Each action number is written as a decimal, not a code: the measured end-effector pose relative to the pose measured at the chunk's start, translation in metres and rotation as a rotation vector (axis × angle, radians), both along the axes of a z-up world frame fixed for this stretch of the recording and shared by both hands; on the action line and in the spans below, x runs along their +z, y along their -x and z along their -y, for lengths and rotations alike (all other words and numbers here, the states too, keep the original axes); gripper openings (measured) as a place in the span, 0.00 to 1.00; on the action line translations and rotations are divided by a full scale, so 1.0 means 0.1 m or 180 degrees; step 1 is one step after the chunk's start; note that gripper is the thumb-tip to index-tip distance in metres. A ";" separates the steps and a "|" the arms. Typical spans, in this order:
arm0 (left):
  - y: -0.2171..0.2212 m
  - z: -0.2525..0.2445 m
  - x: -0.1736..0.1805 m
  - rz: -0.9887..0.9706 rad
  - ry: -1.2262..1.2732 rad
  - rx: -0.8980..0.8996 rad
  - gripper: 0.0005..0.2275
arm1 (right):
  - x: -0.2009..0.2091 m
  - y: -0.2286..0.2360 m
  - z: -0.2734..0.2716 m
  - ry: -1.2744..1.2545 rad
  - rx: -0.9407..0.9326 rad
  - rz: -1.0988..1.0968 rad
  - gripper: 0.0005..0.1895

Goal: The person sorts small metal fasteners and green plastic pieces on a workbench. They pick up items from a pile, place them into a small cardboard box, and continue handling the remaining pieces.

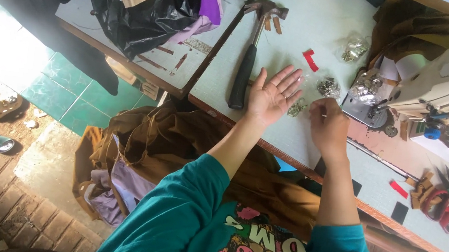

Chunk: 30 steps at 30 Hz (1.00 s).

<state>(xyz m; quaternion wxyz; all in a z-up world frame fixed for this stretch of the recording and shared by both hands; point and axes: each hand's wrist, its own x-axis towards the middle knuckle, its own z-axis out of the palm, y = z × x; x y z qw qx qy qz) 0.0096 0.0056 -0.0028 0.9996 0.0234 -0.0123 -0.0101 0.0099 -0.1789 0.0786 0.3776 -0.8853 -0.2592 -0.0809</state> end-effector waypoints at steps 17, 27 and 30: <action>0.10 0.06 0.23 0.0157 0.0101 0.0196 0.31 | 0.61 0.03 -0.59 -0.0264 0.0579 -0.0668 0.09; 0.14 0.07 0.29 0.0319 0.0209 0.0199 0.31 | 0.55 -0.02 -0.58 -0.0314 0.0767 -0.0852 0.13; 0.12 0.07 0.24 0.0334 0.0219 0.0188 0.31 | 0.61 0.00 -0.60 -0.0435 0.0766 -0.0930 0.13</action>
